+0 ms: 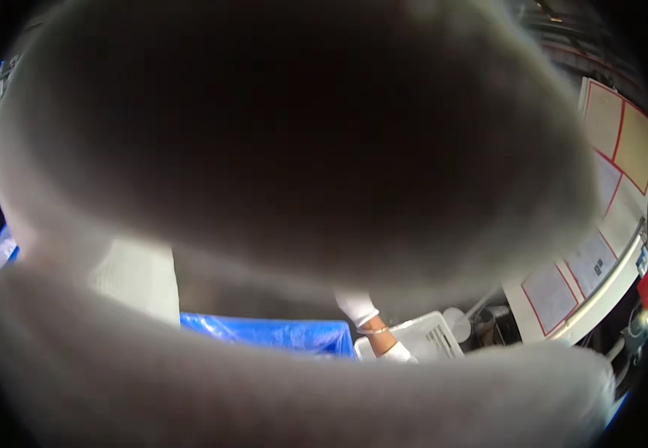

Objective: The recorder takes plastic parts from a storage bin, inspects them, and cleans them using a white cloth at a manual assembly station.

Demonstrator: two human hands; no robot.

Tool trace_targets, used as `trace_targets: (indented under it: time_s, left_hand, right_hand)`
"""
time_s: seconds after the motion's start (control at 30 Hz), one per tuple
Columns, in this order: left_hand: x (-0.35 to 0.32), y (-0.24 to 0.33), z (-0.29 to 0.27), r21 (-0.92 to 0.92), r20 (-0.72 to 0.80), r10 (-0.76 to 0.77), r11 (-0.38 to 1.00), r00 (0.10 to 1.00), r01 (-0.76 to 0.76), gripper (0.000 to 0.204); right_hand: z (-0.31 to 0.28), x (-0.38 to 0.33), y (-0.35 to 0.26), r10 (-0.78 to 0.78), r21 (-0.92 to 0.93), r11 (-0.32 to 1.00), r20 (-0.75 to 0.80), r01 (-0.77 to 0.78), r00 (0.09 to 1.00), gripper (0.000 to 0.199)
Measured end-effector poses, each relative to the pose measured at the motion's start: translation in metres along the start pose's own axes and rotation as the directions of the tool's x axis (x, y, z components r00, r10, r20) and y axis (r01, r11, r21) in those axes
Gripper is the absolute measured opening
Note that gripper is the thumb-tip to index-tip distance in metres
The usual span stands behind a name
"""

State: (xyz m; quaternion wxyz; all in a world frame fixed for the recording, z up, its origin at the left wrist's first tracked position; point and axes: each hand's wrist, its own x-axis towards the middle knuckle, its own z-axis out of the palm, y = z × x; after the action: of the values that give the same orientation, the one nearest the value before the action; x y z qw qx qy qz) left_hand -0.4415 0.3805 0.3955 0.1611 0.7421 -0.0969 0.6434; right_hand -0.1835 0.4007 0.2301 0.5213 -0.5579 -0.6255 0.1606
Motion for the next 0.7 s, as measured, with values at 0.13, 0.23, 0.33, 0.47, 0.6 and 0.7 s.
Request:
trace_targets:
  time_s: [0.13, 0.23, 0.33, 0.47, 0.6, 0.7]
  left_hand:
    - [-0.014, 0.019, -0.004, 0.001, 0.025, -0.145, 0.989, 0.989, 0.145, 0.028]
    - [-0.015, 0.011, -0.008, -0.001, 0.07, -0.19, 0.982, 0.979, 0.191, 0.031]
    - [-0.016, 0.015, -0.002, -0.015, 0.121, -0.265, 0.963, 0.957, 0.269, 0.034]
    - [-0.079, -0.039, 0.031, 0.065, 0.162, -0.388, 0.922, 0.907, 0.383, 0.08]
    - [-0.093, -0.086, 0.079, 0.429, 0.23, -0.303, 0.885, 0.925, 0.183, 0.102]
    - [-0.051, -0.123, 0.107, 0.622, 0.26, -0.28, 0.781, 0.924, 0.062, 0.106]
  right_hand:
    - [0.047, -0.134, 0.078, 0.15, -0.21, 0.974, 0.299, -0.088, 0.942, 0.038]
    - [0.066, -0.278, 0.162, 0.227, -0.545, 0.833, 0.488, 0.091, 0.843, 0.038]
    - [0.063, -0.386, 0.162, 0.544, -0.491, 0.803, 0.375, -0.337, 0.75, 0.035]
    - [0.087, -0.452, 0.154, 0.695, -0.489, 0.714, 0.412, -0.501, 0.589, 0.037]
    - [0.087, -0.484, 0.15, 0.767, -0.479, 0.636, 0.313, -0.604, 0.559, 0.038]
    - [0.085, -0.491, 0.152, 0.766, -0.475, 0.634, 0.277, -0.611, 0.58, 0.037]
